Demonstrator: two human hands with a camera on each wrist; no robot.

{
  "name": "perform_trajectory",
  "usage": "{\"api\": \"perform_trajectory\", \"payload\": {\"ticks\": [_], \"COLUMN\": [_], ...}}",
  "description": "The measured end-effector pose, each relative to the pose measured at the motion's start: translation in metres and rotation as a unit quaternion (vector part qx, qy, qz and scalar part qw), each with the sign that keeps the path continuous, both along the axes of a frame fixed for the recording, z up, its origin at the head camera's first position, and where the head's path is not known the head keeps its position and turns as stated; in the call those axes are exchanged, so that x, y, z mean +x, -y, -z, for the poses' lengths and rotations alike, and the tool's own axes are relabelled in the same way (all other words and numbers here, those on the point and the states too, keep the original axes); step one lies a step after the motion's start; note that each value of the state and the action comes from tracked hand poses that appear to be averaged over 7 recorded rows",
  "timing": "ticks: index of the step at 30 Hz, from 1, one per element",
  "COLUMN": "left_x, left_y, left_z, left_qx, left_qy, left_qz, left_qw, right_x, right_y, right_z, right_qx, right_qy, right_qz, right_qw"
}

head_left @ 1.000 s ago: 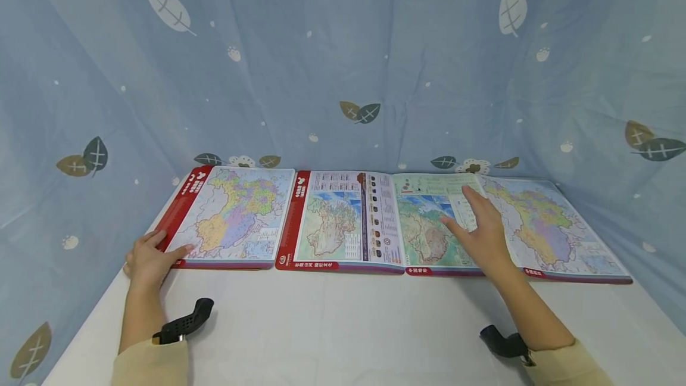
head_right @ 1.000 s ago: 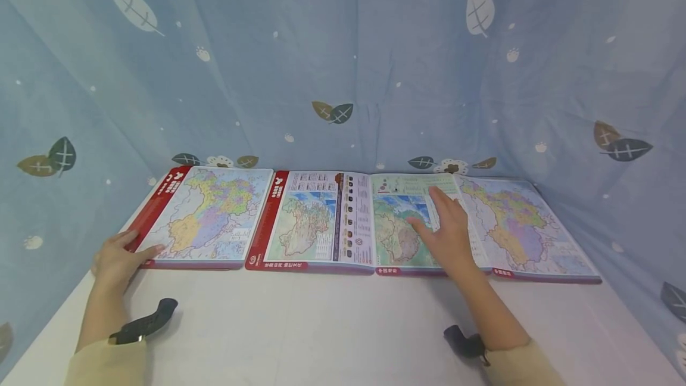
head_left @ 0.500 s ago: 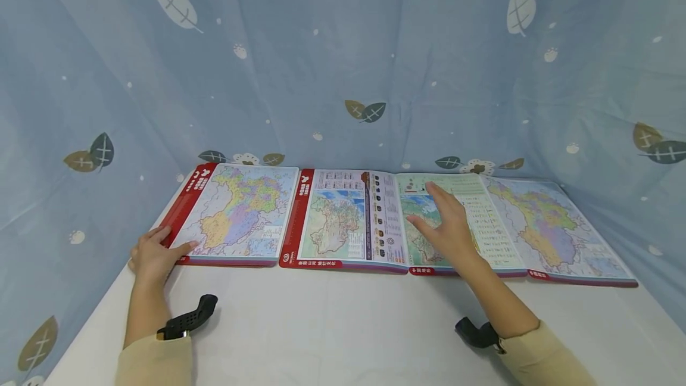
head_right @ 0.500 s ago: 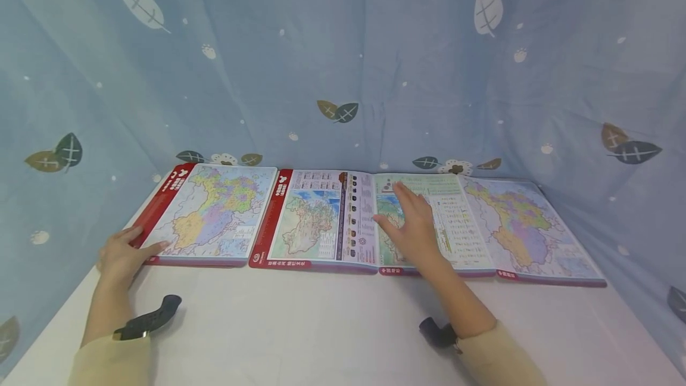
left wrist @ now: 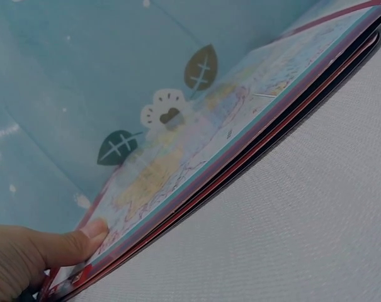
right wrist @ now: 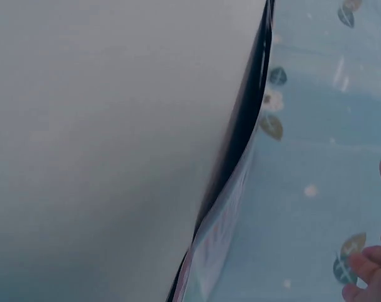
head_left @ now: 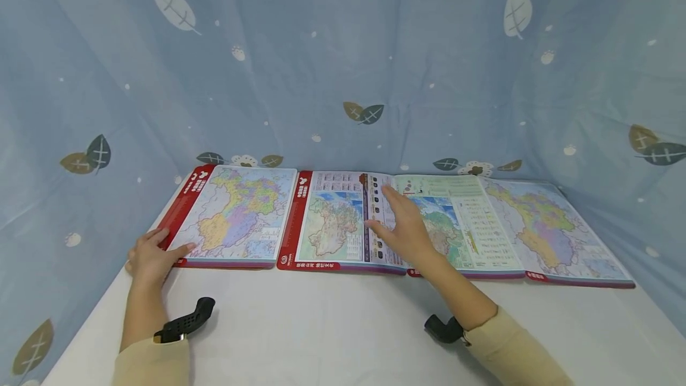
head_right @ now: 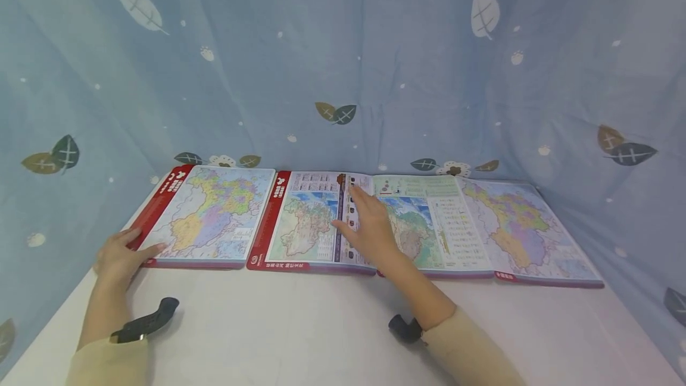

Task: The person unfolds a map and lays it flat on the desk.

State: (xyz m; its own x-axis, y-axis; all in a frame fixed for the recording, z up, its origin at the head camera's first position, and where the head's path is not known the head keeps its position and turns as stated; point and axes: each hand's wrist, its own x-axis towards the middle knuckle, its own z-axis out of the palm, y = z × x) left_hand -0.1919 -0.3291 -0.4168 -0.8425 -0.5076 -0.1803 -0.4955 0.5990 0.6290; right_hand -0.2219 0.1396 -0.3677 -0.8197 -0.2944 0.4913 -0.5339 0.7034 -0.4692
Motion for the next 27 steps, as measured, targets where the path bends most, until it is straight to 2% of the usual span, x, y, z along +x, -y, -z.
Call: {"api": "perform_trajectory", "payload": {"ticks": [6, 12, 23, 27], "left_x": [0.001, 0.001, -0.001, 0.0], "left_y": [0.001, -0.001, 0.0, 0.0], "left_z": [-0.001, -0.001, 0.001, 0.002], "left_qx": [-0.003, -0.004, -0.003, -0.005], "left_qy": [-0.001, -0.004, -0.001, 0.0], "left_qz": [0.001, 0.003, 0.002, 0.004], "left_qw": [1.0, 1.0, 1.0, 1.0], "right_x": [-0.002, -0.005, -0.01, -0.012], "right_y": [0.028, 0.053, 0.099, 0.115], "right_z": [0.002, 0.003, 0.006, 0.012], "right_qx": [0.025, 0.032, 0.061, 0.068], "right_qy": [-0.003, 0.016, 0.09, 0.14], "right_qz": [-0.031, -0.043, -0.054, -0.057], "right_qw": [0.999, 0.998, 0.993, 0.986]}}
